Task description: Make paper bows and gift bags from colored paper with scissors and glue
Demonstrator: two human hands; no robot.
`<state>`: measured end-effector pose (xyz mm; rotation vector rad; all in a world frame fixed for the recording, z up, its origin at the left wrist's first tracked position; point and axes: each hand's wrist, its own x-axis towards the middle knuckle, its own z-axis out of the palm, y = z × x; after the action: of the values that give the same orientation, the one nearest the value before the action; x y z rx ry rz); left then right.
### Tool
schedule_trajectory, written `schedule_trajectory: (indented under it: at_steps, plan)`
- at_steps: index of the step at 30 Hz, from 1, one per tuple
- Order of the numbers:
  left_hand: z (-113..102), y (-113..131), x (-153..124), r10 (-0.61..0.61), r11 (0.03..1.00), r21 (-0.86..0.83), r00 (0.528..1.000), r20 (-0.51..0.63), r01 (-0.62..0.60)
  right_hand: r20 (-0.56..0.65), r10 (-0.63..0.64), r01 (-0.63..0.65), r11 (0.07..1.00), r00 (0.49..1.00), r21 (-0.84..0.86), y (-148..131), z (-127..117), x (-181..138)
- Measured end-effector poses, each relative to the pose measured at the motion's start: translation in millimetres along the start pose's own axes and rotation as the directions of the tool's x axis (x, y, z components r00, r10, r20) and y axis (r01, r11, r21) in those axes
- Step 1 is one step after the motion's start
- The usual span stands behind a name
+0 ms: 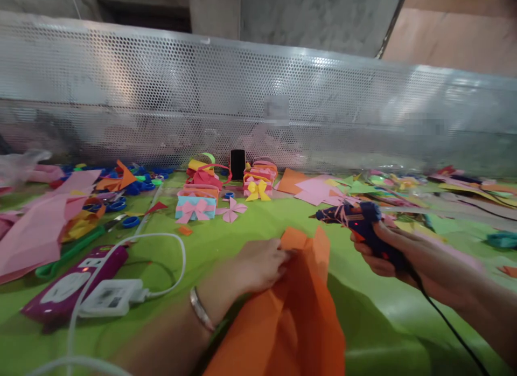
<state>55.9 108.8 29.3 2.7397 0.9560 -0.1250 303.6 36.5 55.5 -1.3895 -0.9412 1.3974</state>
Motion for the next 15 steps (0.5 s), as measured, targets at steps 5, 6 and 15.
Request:
schedule_trajectory:
  at_steps: [5, 6, 15]
  plan:
    - [-12, 6, 12, -0.088, 0.995, 0.047, 0.992, 0.090, 0.084, -0.040, -0.023, 0.022, 1.000, 0.999, -0.016, 2, -11, -7]
    - [-15, 6, 15, -0.096, 0.995, 0.052, 0.988, 0.117, 0.091, -0.046, -0.023, 0.023, 1.000, 0.999, -0.013, 3, -13, -8]
    - [-1, 6, 6, -0.278, 0.960, -0.071, 0.947, -0.161, 0.270, 0.049, -0.145, 0.152, 0.961, 0.988, -0.232, 5, -13, -28]
